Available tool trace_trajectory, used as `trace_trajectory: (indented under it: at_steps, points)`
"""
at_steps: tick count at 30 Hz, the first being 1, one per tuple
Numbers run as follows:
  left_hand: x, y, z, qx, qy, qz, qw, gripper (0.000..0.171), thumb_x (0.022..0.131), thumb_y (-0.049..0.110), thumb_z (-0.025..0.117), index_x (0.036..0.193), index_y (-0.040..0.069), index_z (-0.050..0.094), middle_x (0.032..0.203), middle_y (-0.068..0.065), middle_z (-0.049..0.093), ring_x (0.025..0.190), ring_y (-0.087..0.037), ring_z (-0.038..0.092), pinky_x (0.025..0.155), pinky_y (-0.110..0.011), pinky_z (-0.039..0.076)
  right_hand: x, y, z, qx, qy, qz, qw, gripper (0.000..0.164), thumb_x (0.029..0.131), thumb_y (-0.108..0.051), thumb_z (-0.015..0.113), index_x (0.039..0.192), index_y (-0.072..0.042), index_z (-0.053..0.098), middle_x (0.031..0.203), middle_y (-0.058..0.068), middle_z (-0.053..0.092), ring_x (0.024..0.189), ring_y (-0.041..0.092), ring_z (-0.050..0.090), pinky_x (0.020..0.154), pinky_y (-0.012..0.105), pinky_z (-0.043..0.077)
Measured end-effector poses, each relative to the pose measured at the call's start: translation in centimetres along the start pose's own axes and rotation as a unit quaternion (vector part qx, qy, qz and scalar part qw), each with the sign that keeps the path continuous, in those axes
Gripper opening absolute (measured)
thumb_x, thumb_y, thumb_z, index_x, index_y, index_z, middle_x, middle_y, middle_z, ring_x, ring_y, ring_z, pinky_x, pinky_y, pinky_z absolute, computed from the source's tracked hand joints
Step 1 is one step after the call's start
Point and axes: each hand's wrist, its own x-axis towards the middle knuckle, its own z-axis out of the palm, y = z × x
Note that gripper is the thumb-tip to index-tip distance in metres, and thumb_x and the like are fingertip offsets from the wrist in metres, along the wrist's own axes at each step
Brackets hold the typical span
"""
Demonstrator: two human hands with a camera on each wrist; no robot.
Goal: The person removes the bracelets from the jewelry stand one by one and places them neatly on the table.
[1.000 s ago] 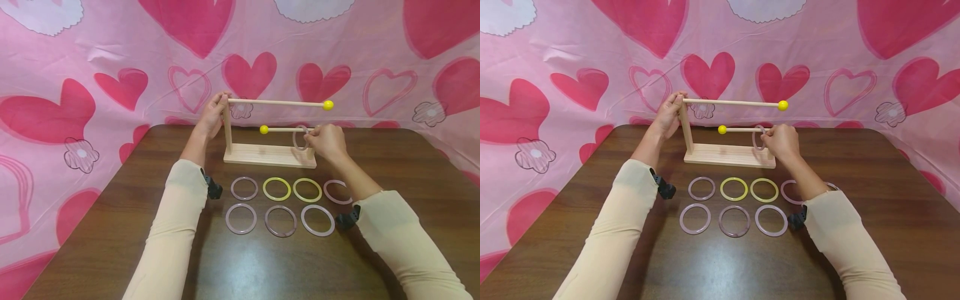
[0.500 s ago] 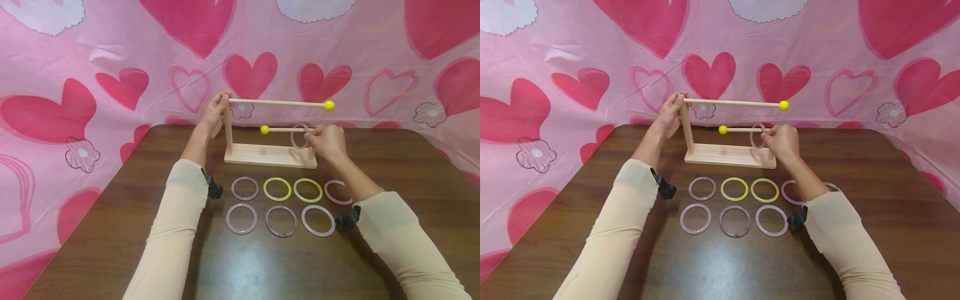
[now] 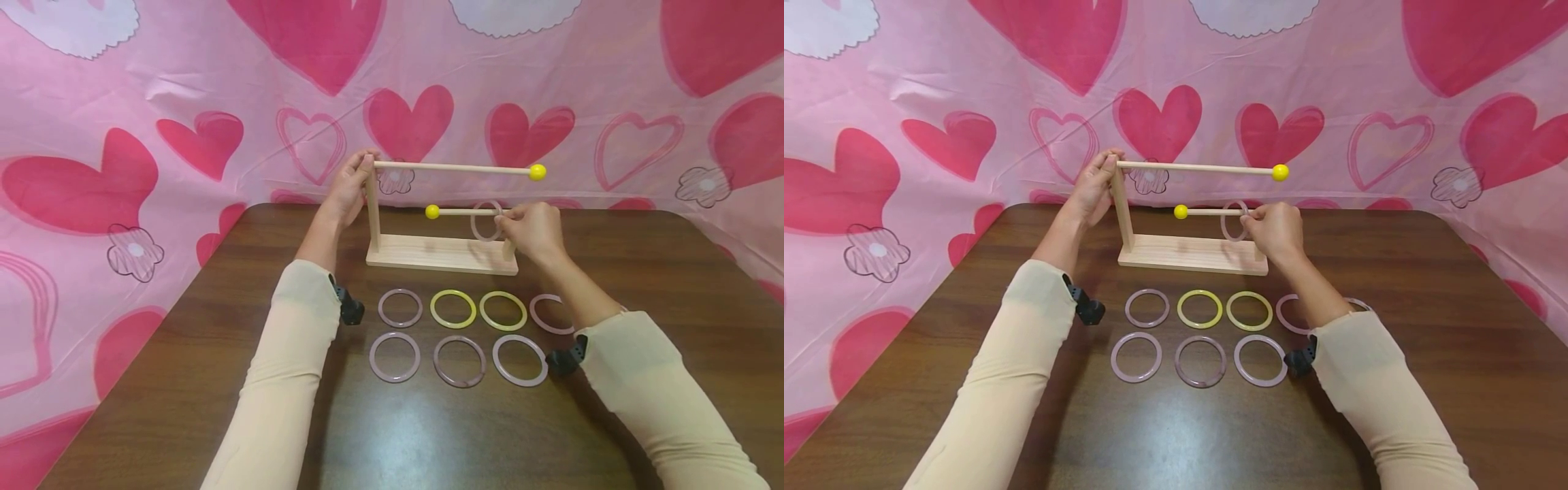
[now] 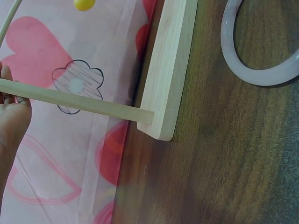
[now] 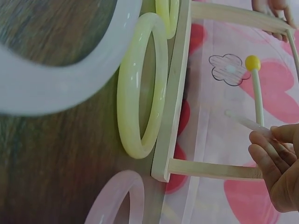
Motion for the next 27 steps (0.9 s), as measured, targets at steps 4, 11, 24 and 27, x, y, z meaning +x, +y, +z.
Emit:
trace_trajectory:
  at_steps: [4,11,24,27]
  points:
    - [0.0,-0.1,0.0,-0.001,-0.001,0.003,1.0,0.013,0.098,0.016,0.042,0.096,0.018,0.055,0.086,0.0,0.052,0.088,-0.014,0.043,0.073,-0.023,0.034,0.1,-0.2,0.2,0.006,0.0,0.003,1.0,0.021,0.083,-0.019,0.065,0.086,0.0,0.073,0.067,0.01,0.068,0.072,0.026,0.063,0.062,0.031,0.041]
    - [0.0,-0.1,0.0,-0.004,-0.001,0.005,1.0,0.014,0.098,0.015,0.042,0.095,0.018,0.055,0.085,0.001,0.053,0.09,-0.016,0.042,0.08,-0.028,0.033,0.0,-0.7,0.5,0.011,-0.004,0.0,1.0,0.021,0.083,-0.019,0.065,0.088,0.0,0.073,0.073,0.012,0.068,0.073,0.026,0.063,0.061,0.031,0.041]
    - [-0.1,0.1,0.2,-0.006,0.002,0.004,1.0,0.013,0.098,0.016,0.043,0.097,0.016,0.056,0.085,-0.001,0.05,0.082,-0.012,0.044,0.077,-0.026,0.034,0.2,-1.3,1.0,0.014,-0.017,-0.011,1.0,0.022,0.085,-0.019,0.064,0.086,0.001,0.073,0.069,0.011,0.068,0.071,0.025,0.062,0.062,0.031,0.041]
    - [-0.1,0.1,0.2,-0.006,0.002,0.005,1.0,0.013,0.098,0.016,0.042,0.096,0.017,0.056,0.085,0.0,0.05,0.082,-0.011,0.044,0.075,-0.025,0.034,0.3,-1.5,1.1,0.011,-0.02,-0.016,1.0,0.022,0.085,-0.019,0.064,0.087,0.001,0.073,0.07,0.012,0.068,0.072,0.026,0.062,0.061,0.03,0.041]
